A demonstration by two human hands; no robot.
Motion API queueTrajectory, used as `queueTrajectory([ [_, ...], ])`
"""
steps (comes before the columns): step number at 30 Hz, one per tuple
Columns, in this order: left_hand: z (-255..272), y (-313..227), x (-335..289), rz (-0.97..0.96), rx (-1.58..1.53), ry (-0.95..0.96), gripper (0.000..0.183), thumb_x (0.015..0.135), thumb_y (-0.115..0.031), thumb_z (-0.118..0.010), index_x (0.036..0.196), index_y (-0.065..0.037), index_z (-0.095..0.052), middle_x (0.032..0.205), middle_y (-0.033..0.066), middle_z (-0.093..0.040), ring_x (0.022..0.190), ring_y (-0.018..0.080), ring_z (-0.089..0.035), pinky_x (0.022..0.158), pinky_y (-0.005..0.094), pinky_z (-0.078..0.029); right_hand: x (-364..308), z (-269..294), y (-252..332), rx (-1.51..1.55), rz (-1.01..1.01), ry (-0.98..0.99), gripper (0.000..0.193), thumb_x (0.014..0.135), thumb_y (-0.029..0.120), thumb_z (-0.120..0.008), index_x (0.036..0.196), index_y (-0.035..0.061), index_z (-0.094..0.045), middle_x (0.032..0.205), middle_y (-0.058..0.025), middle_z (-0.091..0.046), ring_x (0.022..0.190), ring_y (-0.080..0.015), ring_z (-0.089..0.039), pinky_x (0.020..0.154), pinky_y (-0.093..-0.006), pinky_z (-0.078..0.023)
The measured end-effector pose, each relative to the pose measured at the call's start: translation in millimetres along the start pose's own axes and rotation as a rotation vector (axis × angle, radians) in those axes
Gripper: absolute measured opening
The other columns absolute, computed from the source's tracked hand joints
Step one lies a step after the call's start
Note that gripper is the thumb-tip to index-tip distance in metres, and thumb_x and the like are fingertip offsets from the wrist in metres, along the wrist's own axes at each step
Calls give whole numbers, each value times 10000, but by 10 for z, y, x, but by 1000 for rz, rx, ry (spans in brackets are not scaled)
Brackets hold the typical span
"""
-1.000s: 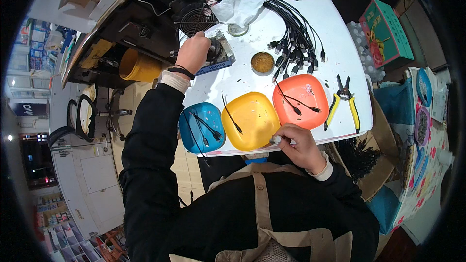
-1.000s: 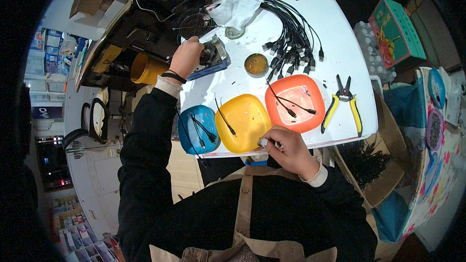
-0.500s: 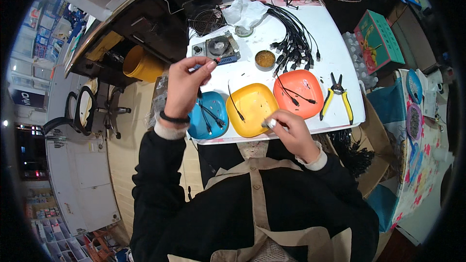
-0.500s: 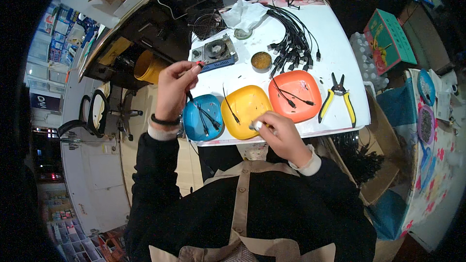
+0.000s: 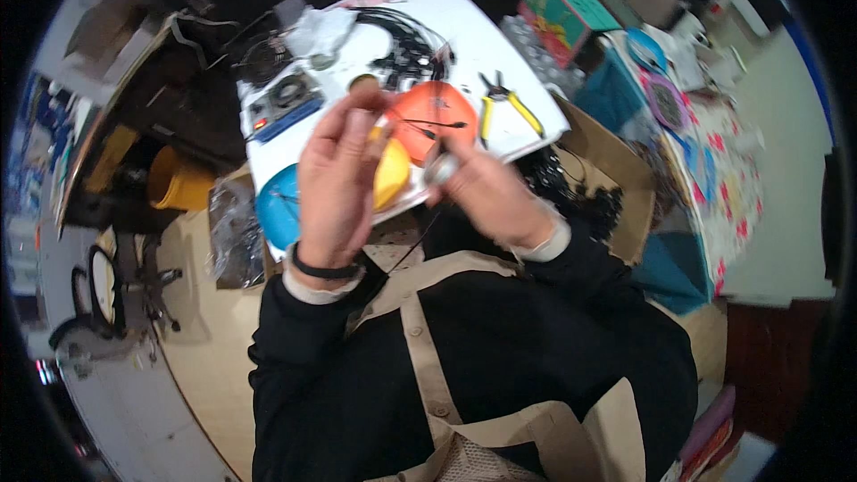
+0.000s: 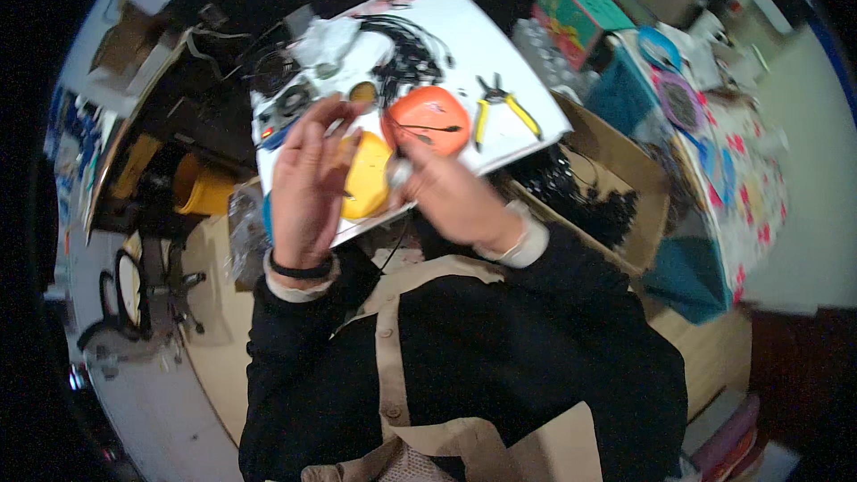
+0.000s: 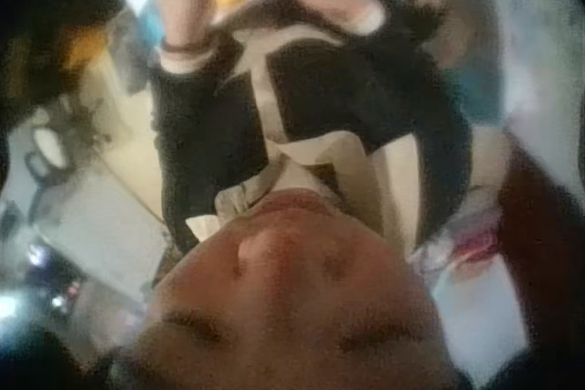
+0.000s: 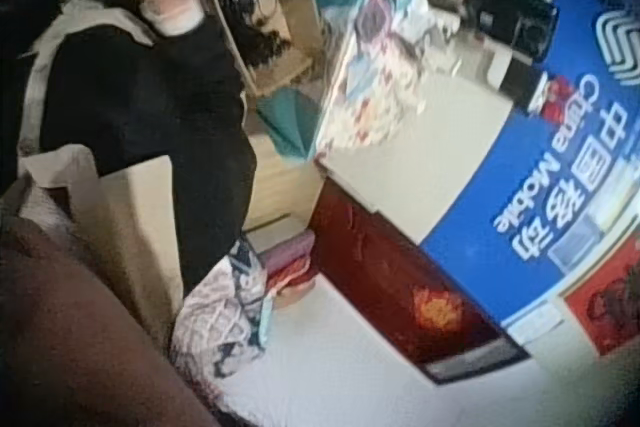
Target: The person sits at a low table and repeatedly picks up black cables, attaches small white connectors to their ends, and places the finished cables into a plastic bag. The person also moves a bundle of cables from a box onto the table.
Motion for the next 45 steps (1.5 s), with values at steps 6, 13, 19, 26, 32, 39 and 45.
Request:
queueTrajectory([
  [6,515,-129,-116,-20,345,-168,334,960,-138,-554,1249,26,-520,1184,110,-575,1102,181,-572,897,286,-471,-686,1468,635,-198,187,-537,207,1026,247,-415,1054,62,-502,825,4,-537,719,-77,-476,642,-223,-396],
  [13,1622,-31,-530,-21,780,-456,210,919,-88,-598,1103,11,-625,893,26,-629,743,66,-539,640,199,-431,-1043,2677,-773,-1025,-476,-599,248,963,233,-504,947,-8,-559,713,-157,-612,669,-285,-601,612,-389,-449],
  [19,2064,100,-526,-157,1583,-486,143,838,-99,-636,879,35,-665,791,199,-663,668,297,-646,604,375,-498,-963,2977,-2832,-1056,-824,-318,325,906,285,-547,871,-29,-627,844,-262,-643,852,-413,-634,731,-489,-480],
  [26,2137,273,-234,50,2086,-476,269,852,-228,-648,754,18,-598,778,221,-625,702,376,-636,626,443,-526,-1122,3170,-2982,-953,-737,-663,290,885,236,-597,992,-28,-654,956,-257,-656,892,-402,-636,798,-458,-485],
  [32,2242,263,-168,70,1837,-555,191,784,-137,-709,753,25,-612,770,223,-637,742,413,-627,649,462,-511,-899,2511,-1540,-935,-425,-802,247,908,148,-574,1070,-28,-634,939,-160,-681,835,-252,-663,747,-350,-509],
  [39,2295,270,-183,129,1602,-748,232,738,-142,-748,701,46,-617,751,244,-634,761,420,-632,667,463,-510,331,623,-703,-616,-155,-211,226,875,42,-552,1081,7,-639,860,-92,-668,701,-124,-623,639,-261,-491],
  [45,2364,288,-149,30,1549,-765,235,728,-160,-748,697,45,-637,671,193,-639,641,336,-645,609,387,-498,1238,-707,-1117,-699,-37,161,191,840,177,-589,885,-4,-629,820,-196,-656,780,-365,-640,698,-435,-504],
])
Point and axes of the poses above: each hand's wrist, its own x-axis towards the middle knuckle, its own z-axis out of the back of the hand, y = z × x, the point moved 1 cm from there along x, towards the middle knuckle
